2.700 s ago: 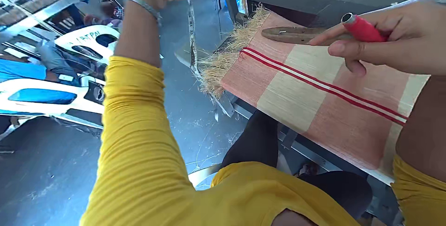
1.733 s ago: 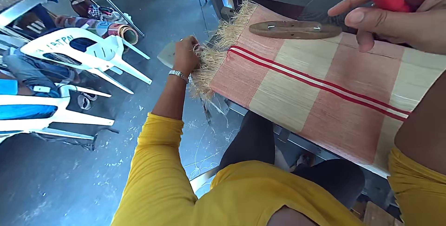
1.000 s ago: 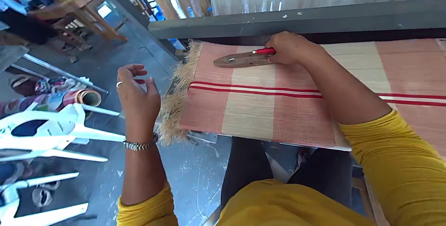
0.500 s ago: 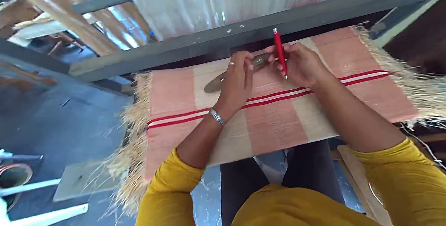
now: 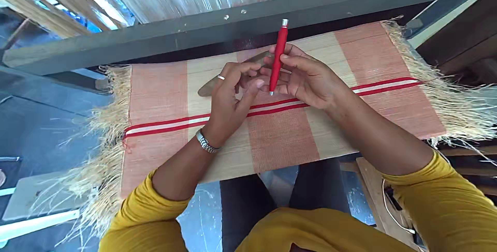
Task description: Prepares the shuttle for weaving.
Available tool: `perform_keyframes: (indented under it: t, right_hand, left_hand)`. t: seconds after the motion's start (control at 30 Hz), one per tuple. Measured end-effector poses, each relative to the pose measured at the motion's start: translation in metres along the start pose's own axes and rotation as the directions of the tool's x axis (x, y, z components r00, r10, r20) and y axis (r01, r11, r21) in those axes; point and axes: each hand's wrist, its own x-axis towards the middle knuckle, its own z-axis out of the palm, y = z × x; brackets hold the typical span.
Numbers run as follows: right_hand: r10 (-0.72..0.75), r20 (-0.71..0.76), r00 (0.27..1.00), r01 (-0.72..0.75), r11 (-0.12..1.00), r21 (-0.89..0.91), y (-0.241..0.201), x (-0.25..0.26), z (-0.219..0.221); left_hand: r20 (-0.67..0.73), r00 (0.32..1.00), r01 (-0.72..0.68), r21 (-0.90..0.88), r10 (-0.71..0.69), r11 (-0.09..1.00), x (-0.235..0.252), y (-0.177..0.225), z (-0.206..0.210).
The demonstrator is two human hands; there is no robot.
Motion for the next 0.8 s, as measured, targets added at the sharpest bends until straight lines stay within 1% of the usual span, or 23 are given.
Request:
perform_keyframes:
  t: [0.07,0.1,0.23,0.37,0.43,0.57,0.63,0.73,0.8]
  right_hand:
    - [0.002,0.033,0.999,-0.002,1.000,-0.014,0.005,-0.001,0.003]
    - [0.002,0.051,0.999,-0.002,1.000,-0.015,0.007,-0.001,0.005]
    - [0.001,0.077,0.997,0.004,0.998,-0.055,0.014,0.000,0.011]
    - [-0.053,0.095,0.994,0.062,0.994,-0.095,0.021,0.007,0.012]
    - [-0.044,0.127,0.991,0.058,0.992,-0.115,0.018,0.014,0.010]
    - [0.019,0.178,0.984,0.020,0.976,-0.218,0.009,0.038,0.011]
    - [0.035,0.163,0.986,0.011,0.963,-0.270,0.008,0.050,0.017]
    - [0.010,0.091,0.996,0.015,0.963,-0.268,0.016,0.054,0.022]
    - [-0.006,0.047,0.999,0.019,0.963,-0.268,0.019,0.052,0.022]
  left_hand:
    - [-0.026,1.000,-0.018,-0.018,0.017,1.000,0.000,0.000,0.004]
    - [-0.031,1.000,-0.006,-0.024,0.005,1.000,0.000,0.001,0.006]
    - [-0.038,0.992,0.116,-0.106,-0.121,0.988,-0.001,0.001,0.011]
    - [-0.050,0.986,0.149,-0.181,-0.160,0.972,0.000,-0.002,0.005]
    - [-0.040,0.982,0.173,-0.230,-0.186,0.958,0.002,-0.003,0.000]
    - [-0.061,0.971,0.202,-0.310,-0.231,0.929,0.003,-0.011,-0.010]
    - [-0.092,0.968,0.200,-0.282,-0.234,0.938,0.004,-0.016,-0.015]
    - [-0.133,0.977,0.153,-0.118,-0.168,0.981,0.002,-0.022,-0.018]
    - [-0.121,0.986,0.117,0.005,-0.115,0.993,0.003,-0.021,-0.020]
